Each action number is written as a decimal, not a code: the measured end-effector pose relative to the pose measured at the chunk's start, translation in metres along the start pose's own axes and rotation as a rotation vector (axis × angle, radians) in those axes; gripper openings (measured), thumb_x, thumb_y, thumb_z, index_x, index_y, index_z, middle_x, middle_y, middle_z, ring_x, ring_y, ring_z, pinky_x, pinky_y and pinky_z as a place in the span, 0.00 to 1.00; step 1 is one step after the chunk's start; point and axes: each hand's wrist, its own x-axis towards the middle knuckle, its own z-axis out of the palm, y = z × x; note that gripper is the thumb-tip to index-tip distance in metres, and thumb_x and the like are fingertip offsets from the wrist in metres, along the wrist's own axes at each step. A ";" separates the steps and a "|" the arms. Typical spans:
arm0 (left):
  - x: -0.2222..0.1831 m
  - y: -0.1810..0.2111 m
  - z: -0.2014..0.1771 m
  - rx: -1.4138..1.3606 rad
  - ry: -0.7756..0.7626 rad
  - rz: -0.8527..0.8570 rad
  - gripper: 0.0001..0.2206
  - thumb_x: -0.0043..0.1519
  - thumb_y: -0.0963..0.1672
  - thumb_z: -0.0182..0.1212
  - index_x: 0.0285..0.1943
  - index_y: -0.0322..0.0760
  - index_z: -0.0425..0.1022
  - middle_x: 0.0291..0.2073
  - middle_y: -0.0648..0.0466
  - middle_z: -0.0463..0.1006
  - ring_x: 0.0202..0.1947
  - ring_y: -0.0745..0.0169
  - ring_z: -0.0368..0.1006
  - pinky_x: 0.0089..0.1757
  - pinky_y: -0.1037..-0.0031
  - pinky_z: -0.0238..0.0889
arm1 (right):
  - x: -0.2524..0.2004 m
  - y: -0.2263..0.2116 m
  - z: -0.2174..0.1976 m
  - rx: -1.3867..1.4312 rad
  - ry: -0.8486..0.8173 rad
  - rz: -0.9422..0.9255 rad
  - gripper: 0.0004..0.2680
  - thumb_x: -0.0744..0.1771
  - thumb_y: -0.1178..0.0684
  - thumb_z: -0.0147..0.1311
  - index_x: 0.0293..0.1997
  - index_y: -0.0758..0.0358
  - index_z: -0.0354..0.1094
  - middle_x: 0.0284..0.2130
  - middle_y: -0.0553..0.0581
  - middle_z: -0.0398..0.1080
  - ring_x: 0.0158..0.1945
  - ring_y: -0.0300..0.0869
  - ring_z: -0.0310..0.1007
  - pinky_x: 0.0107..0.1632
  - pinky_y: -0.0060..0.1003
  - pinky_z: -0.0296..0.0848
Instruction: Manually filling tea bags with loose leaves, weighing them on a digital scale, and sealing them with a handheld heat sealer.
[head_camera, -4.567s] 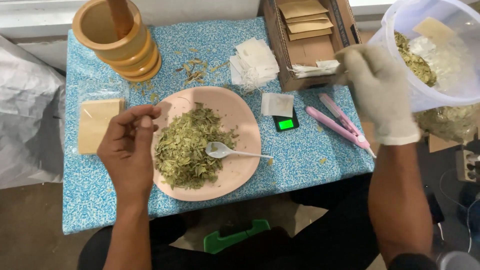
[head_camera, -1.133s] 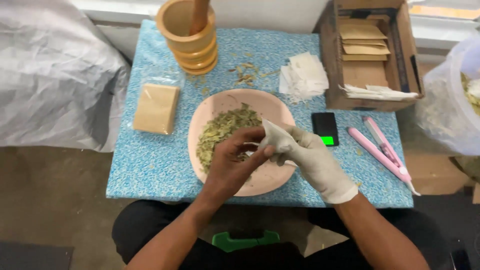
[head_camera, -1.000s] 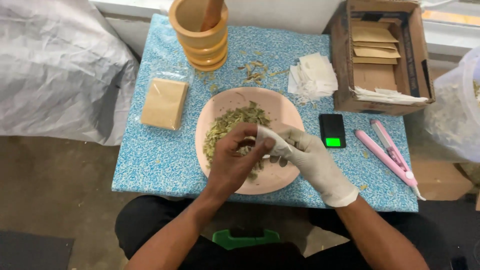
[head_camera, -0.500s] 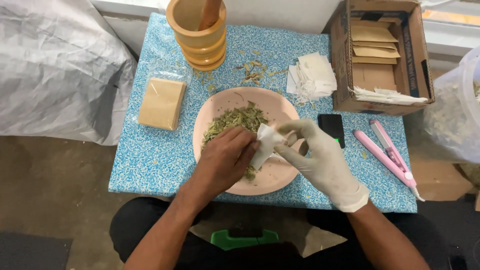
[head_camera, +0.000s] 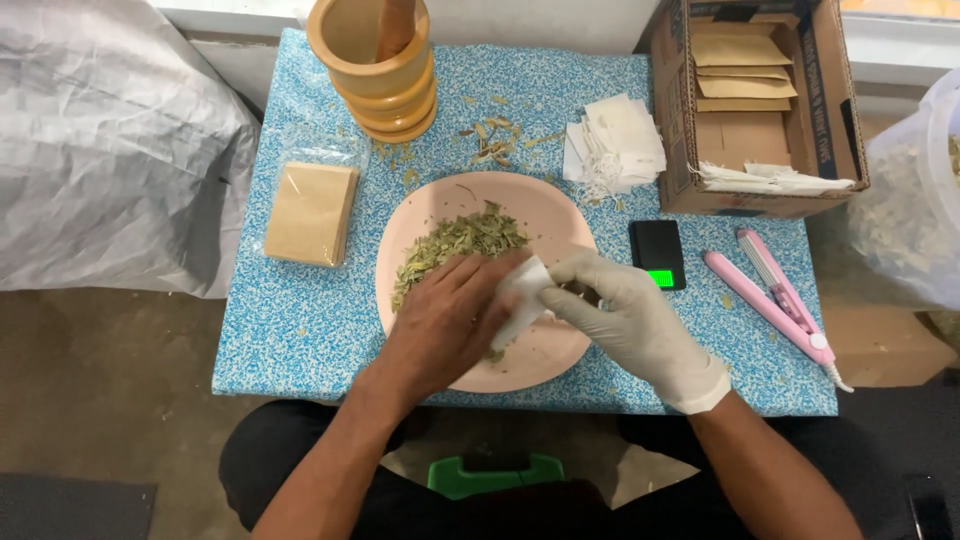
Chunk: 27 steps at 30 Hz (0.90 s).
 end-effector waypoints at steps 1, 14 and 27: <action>0.000 0.002 0.000 0.002 -0.001 0.001 0.17 0.76 0.47 0.57 0.73 0.42 0.77 0.46 0.46 0.83 0.55 0.41 0.82 0.51 0.55 0.76 | 0.000 0.003 0.000 0.001 0.001 -0.001 0.04 0.69 0.57 0.66 0.47 0.60 0.84 0.32 0.59 0.79 0.35 0.42 0.70 0.40 0.40 0.76; -0.008 -0.023 -0.007 -0.034 0.072 -0.093 0.23 0.69 0.44 0.70 0.75 0.45 0.79 0.49 0.46 0.88 0.55 0.46 0.84 0.56 0.57 0.76 | -0.011 -0.028 -0.012 -0.310 0.013 -0.049 0.12 0.72 0.50 0.61 0.61 0.58 0.81 0.44 0.62 0.82 0.50 0.54 0.82 0.52 0.55 0.81; -0.015 -0.016 -0.050 -0.251 0.223 -0.244 0.22 0.71 0.40 0.68 0.76 0.37 0.76 0.53 0.45 0.87 0.56 0.48 0.84 0.49 0.59 0.80 | -0.004 0.068 0.012 -1.473 0.099 -0.722 0.08 0.73 0.58 0.53 0.37 0.47 0.67 0.24 0.41 0.60 0.24 0.39 0.60 0.27 0.34 0.64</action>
